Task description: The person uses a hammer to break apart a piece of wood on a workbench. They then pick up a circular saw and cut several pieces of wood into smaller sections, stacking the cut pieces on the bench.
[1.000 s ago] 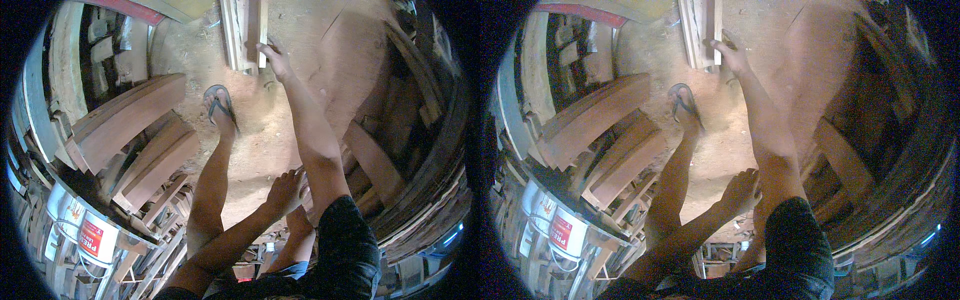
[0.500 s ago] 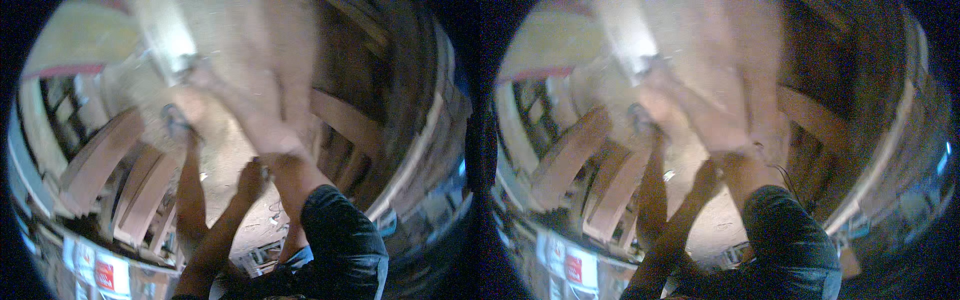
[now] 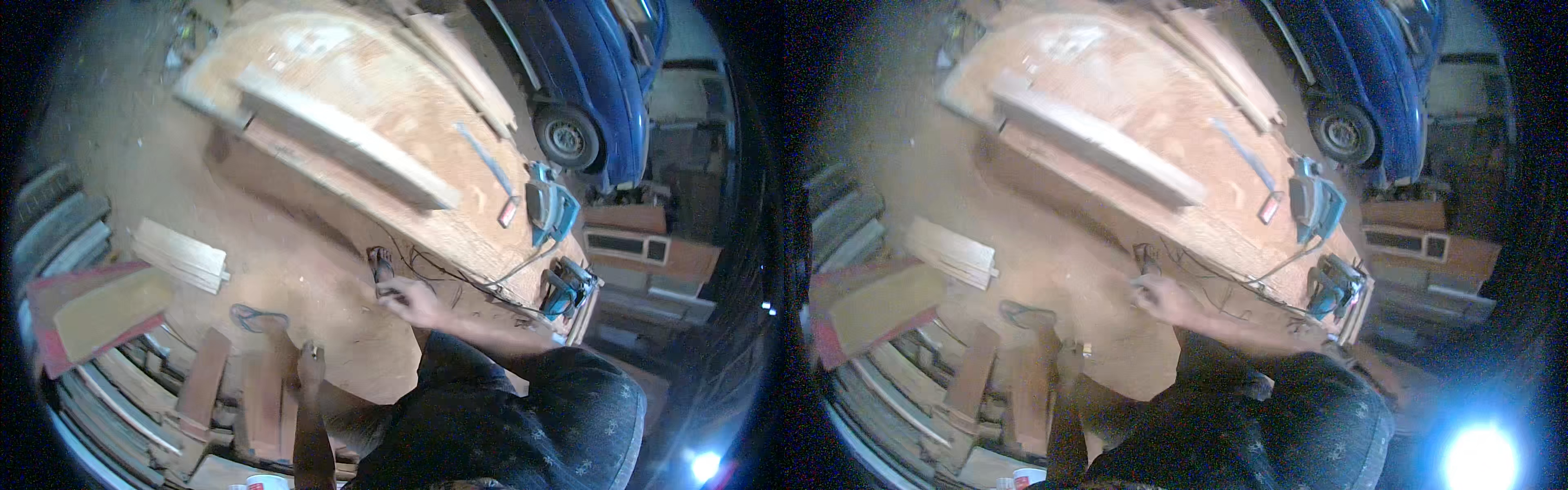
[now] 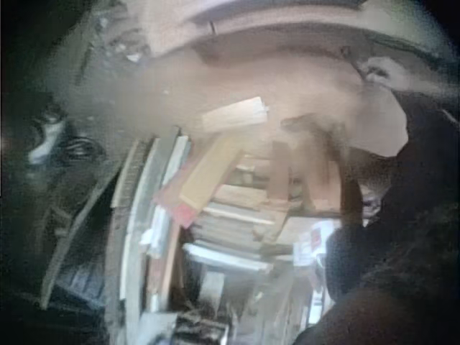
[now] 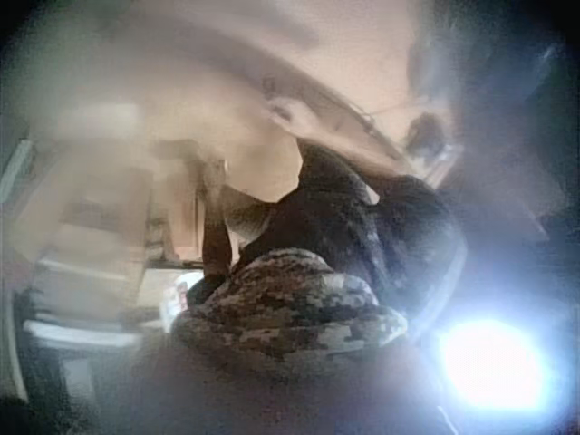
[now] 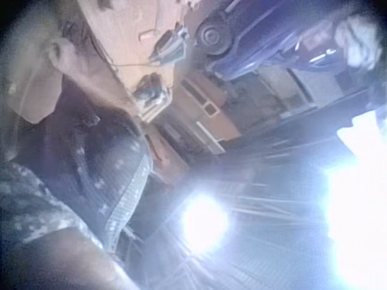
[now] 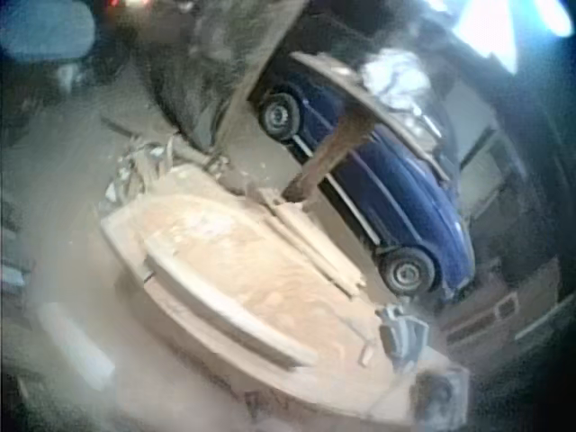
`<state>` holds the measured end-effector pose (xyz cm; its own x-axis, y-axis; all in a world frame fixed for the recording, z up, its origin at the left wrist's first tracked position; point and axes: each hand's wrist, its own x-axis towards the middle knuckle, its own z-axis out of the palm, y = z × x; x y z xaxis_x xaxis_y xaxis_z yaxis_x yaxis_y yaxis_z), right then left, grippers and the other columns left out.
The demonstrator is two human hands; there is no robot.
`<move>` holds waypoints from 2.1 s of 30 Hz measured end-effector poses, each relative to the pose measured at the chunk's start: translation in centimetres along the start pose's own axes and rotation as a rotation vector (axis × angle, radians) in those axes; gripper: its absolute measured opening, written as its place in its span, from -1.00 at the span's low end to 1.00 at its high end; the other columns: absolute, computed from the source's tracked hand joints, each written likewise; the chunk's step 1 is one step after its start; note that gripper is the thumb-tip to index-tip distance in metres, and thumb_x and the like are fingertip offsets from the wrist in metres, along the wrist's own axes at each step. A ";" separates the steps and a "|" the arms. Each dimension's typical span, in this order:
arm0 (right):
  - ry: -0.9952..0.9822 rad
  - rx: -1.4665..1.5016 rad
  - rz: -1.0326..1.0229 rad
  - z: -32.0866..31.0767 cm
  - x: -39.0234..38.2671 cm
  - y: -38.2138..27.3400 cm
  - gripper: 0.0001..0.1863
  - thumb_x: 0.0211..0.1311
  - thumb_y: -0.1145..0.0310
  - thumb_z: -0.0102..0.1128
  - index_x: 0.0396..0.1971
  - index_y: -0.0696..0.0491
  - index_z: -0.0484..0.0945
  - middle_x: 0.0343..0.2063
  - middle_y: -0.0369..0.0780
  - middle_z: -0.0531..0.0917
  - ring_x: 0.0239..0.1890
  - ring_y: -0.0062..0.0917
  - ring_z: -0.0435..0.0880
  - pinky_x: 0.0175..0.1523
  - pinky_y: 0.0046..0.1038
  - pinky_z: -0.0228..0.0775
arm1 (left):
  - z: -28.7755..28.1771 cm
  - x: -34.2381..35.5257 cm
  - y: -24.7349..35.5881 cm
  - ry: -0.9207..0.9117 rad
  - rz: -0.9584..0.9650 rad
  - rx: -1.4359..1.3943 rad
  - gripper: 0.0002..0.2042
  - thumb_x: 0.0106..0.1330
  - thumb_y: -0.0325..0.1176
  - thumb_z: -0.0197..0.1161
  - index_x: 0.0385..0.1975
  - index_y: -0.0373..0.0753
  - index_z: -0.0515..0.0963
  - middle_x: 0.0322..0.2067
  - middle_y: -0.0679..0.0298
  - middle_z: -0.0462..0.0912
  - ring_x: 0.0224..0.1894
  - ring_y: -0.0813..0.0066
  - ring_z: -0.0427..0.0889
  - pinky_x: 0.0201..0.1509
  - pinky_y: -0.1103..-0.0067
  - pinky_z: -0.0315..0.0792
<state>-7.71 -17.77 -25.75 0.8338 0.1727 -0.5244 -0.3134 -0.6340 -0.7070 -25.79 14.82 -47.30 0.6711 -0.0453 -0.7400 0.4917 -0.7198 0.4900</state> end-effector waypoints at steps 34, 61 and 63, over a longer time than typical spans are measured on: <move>0.044 -0.346 0.623 -38.8 -32.7 19.5 -0.62 0.30 0.13 0.18 0.01 -0.01 0.69 -0.17 0.08 0.74 -0.13 -0.17 0.77 0.03 -0.18 0.55 | -1.9 -10.2 60.6 0.049 0.817 -0.100 -0.47 0.44 0.01 0.22 0.15 -0.36 0.55 -0.02 -0.09 0.70 0.00 0.13 0.73 0.10 0.35 0.57; -0.095 -0.449 0.261 -20.0 -19.9 5.7 -0.65 0.36 0.30 0.06 0.01 0.08 0.69 0.05 -0.06 0.70 0.09 -0.21 0.69 0.10 -0.23 0.58 | 1.6 -4.9 64.9 -0.445 0.017 -1.009 -0.77 0.38 -0.22 0.20 -0.17 -0.25 0.57 -0.38 0.21 0.69 -0.44 0.34 0.67 -0.30 0.34 0.61; -0.050 -0.621 0.139 -12.5 -13.1 21.4 -0.66 0.36 0.26 0.03 0.02 0.03 0.64 -0.02 -0.06 0.70 0.06 -0.19 0.67 0.06 -0.24 0.57 | 1.9 -5.7 67.0 -0.452 0.220 -0.963 -0.76 0.39 -0.28 0.22 -0.08 -0.29 0.56 -0.32 0.20 0.70 -0.33 0.34 0.70 -0.20 0.40 0.63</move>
<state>-19.69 -42.98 -28.07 0.7774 0.0823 -0.6236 -0.0832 -0.9692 -0.2317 2.27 -34.46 -11.14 0.6281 -0.4996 -0.5966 0.7469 0.1721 0.6422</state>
